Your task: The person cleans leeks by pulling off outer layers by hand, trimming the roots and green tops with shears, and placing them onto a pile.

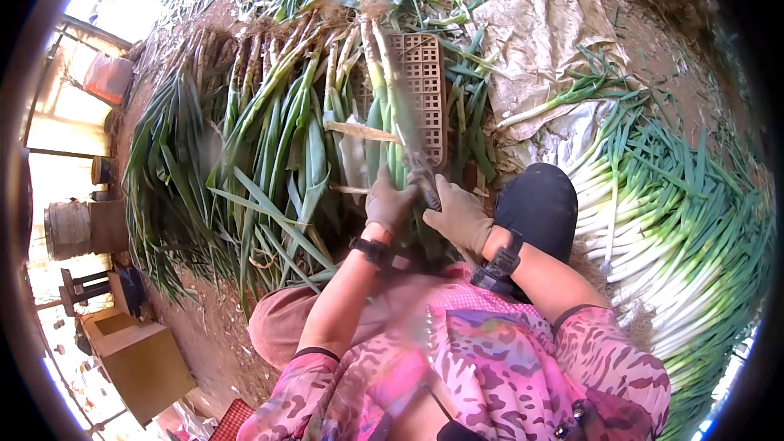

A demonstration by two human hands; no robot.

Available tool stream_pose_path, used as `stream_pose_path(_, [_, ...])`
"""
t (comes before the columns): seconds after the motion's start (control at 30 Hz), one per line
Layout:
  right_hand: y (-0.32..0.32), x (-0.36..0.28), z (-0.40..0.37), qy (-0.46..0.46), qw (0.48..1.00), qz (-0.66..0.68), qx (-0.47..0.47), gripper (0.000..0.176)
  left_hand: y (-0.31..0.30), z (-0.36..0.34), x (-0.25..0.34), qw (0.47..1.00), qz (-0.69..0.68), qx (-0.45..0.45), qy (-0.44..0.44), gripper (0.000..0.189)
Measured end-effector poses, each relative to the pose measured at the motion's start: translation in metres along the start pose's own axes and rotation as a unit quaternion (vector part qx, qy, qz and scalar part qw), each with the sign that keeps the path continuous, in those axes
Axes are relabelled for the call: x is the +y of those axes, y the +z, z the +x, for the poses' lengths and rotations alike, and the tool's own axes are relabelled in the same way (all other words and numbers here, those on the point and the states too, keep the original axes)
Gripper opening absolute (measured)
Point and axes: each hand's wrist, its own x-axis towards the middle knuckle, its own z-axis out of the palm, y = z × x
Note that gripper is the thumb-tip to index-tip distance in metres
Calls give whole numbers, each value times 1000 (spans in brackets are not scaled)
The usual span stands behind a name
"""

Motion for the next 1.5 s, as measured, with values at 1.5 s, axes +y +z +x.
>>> stream_pose_path(1.5, [-69, -14, 197, 8, 999, 28, -31, 51, 28, -34, -11, 978, -175, 75, 83, 70])
